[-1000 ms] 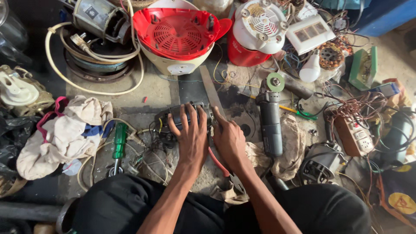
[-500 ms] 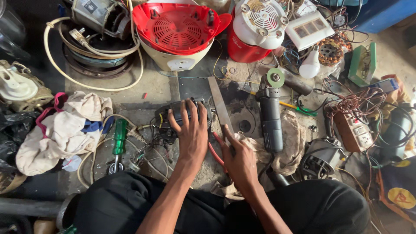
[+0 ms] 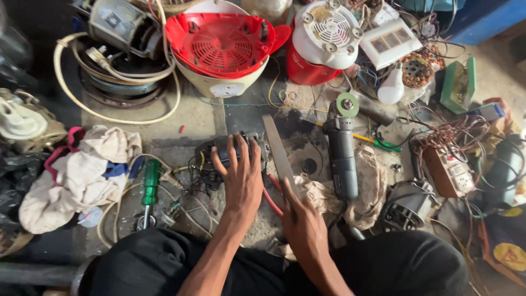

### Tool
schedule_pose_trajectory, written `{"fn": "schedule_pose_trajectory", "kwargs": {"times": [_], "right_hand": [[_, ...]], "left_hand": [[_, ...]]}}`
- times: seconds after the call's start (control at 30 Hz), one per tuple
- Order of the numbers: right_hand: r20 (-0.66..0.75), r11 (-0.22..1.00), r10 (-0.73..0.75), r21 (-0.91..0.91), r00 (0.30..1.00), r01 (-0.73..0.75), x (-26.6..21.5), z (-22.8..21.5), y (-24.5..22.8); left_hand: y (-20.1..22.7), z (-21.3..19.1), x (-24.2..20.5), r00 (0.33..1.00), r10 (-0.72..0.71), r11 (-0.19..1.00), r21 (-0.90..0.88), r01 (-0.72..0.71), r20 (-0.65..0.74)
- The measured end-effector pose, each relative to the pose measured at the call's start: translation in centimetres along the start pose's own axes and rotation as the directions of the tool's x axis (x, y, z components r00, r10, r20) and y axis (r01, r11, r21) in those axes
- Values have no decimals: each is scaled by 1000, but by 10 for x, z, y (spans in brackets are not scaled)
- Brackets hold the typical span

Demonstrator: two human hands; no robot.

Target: The person grinds, files, and applies liquid to a small electric motor housing. They use a hand-held angle grinder to smooth parts, then use a metal file on the casing, and finally apply a liquid from a small bottle to the internal components.

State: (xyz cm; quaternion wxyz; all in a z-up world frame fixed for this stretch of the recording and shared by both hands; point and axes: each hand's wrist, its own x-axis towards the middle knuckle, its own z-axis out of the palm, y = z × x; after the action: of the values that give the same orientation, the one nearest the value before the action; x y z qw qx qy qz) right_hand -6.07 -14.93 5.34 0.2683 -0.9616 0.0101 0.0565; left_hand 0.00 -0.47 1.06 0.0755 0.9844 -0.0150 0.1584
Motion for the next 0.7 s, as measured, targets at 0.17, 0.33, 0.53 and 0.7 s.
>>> {"fn": "schedule_pose_trajectory", "kwargs": {"times": [0.17, 0.33, 0.53, 0.7], "right_hand": [[-92, 988, -55, -151, 994, 41, 18, 8, 1], [62, 928, 304, 208, 951, -310, 45, -15, 1], [86, 875, 329, 348, 941, -337, 18, -22, 17], [108, 907, 322, 249, 941, -339, 19, -13, 19]], "left_hand": [[-2, -1, -2, 999, 29, 1000, -1, -29, -23], [-4, 5, -6, 998, 67, 998, 7, -67, -7], [-4, 4, -5, 998, 52, 997, -62, -50, 26], [-4, -1, -2, 997, 44, 993, -110, -37, 59]]}}
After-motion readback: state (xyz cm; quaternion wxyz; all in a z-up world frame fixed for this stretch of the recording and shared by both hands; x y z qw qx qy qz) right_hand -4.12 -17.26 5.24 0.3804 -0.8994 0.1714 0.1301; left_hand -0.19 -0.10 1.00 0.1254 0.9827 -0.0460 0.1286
